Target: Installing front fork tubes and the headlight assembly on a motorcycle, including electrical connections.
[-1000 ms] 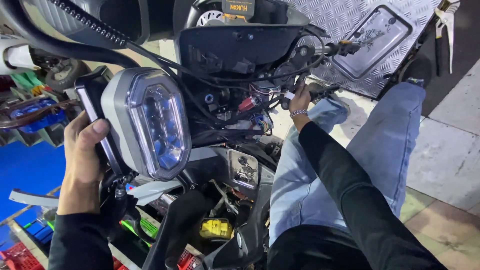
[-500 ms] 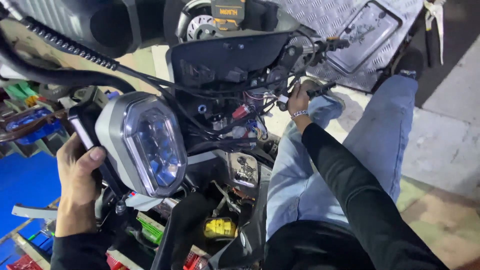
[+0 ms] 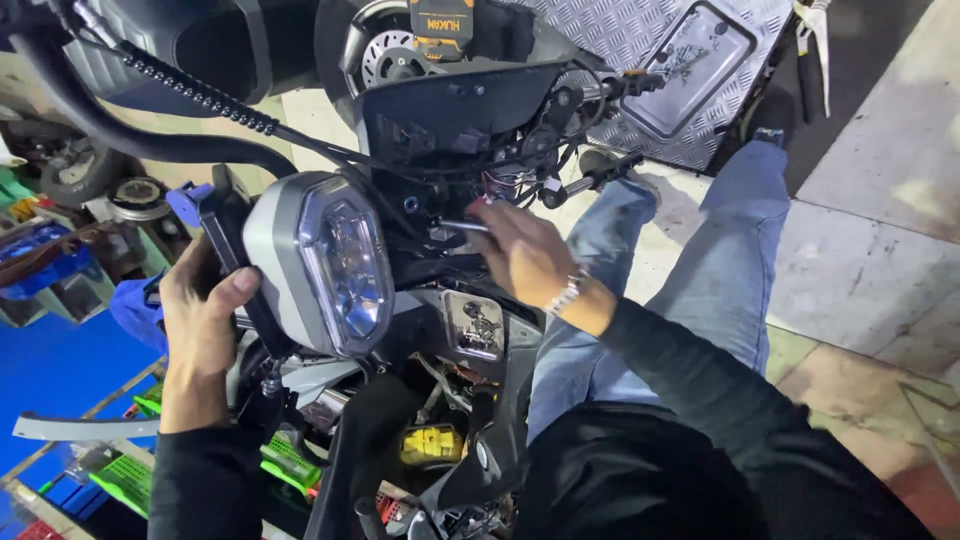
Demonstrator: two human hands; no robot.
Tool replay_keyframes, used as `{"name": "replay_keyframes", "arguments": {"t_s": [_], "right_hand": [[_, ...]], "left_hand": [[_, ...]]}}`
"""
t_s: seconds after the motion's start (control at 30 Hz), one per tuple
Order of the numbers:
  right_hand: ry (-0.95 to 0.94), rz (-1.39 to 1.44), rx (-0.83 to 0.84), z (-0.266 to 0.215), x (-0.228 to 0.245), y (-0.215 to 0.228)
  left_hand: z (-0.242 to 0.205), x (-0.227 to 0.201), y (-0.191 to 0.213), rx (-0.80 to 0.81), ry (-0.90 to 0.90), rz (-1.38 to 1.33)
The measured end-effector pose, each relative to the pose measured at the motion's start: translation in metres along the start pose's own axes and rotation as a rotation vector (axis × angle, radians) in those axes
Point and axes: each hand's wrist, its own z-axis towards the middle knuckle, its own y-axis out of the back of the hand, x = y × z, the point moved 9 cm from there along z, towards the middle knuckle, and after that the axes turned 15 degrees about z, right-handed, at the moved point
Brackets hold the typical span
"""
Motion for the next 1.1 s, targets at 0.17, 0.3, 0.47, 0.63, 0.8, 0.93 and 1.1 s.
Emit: {"name": "replay_keyframes", "arguments": {"t_s": [0.17, 0.3, 0.47, 0.63, 0.8, 0.93, 1.1], "right_hand": [[-0.037, 0.043, 0.143, 0.03, -0.024, -0.044], [-0.097, 0.056, 0.152, 0.039, -0.04, -0.058], [-0.066, -0.268, 0.312, 0.043, -0.041, -0.092], [-0.331, -0.285, 0.435, 0.054, -0.07, -0.111], [-0.336, -0.256, 0.378, 0.055, -0.051, -0.1], [-0.062, -0.464, 0.576, 0.053, -0.029, -0.107], [-0.327, -0.311, 0.403, 0.047, -0.066, -0.107]], "left_hand": [[0.002, 0.007, 0.0, -0.006, 0.01, 0.03], [0.003, 0.004, 0.003, -0.016, -0.077, -0.023], [0.007, 0.008, 0.002, 0.001, -0.104, -0.038], [0.005, 0.027, 0.003, -0.015, -0.075, -0.006], [0.006, 0.015, 0.006, -0.022, -0.079, 0.006], [0.008, -0.001, 0.005, 0.0, -0.064, -0.023], [-0.003, 0.018, 0.002, -0.049, 0.017, -0.073]]}}
